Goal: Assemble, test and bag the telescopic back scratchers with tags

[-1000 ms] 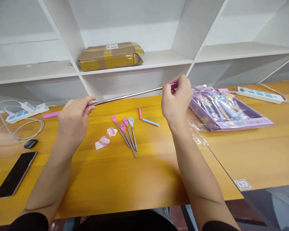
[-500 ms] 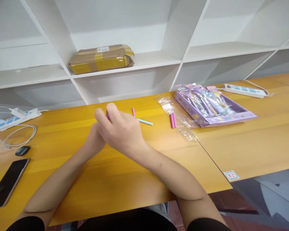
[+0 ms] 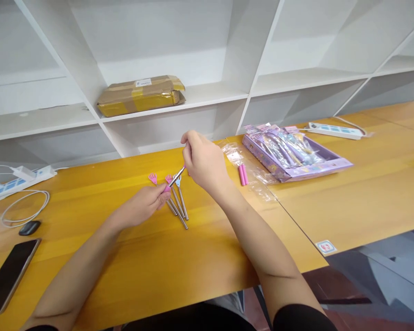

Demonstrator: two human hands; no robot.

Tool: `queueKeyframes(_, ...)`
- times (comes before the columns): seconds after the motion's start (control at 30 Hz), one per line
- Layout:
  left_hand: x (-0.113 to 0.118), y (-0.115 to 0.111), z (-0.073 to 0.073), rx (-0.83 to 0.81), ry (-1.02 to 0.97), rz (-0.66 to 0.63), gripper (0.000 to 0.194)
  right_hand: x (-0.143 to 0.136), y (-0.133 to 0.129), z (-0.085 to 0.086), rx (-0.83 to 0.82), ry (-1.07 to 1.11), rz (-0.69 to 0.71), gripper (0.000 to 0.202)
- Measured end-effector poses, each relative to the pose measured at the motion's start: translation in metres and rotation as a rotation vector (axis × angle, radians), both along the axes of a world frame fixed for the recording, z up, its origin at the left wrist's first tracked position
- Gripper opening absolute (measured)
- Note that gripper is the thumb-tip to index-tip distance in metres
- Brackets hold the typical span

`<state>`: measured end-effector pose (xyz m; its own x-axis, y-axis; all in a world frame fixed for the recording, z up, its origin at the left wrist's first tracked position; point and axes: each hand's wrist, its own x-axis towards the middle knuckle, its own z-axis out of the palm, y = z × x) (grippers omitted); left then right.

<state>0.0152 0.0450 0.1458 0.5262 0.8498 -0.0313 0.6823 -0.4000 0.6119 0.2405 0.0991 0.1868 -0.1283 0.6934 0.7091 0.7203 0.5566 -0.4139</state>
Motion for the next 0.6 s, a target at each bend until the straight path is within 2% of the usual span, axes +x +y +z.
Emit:
queueKeyframes(0.17,0.004,0.000,-0.005,0.092,-0.092,0.107,0.045,-0.004,-0.004,-0.002,-0.022,0.039,-0.012,0.023)
queueKeyframes(0.3,0.003,0.003,-0.009,0.138,-0.099,0.138,0.043,-0.021,-0.018,-0.008,-0.002,0.051,0.060,0.025)
queueKeyframes(0.4,0.001,0.006,-0.009,0.138,-0.103,0.142,0.043,-0.027,-0.024,-0.003,-0.044,0.034,0.105,0.025)
queueKeyframes(0.47,0.001,0.007,-0.008,0.115,-0.125,0.156,0.046,-0.018,-0.019,0.006,-0.130,0.029,0.143,0.026)
queueKeyframes(0.53,-0.001,0.009,-0.005,0.074,-0.164,0.190,0.049,0.003,-0.006,0.011,-0.178,0.040,0.133,0.033)
queueKeyframes(0.6,-0.002,0.011,-0.004,0.032,-0.197,0.219,0.051,0.035,0.013,0.005,-0.144,0.028,0.012,0.036)
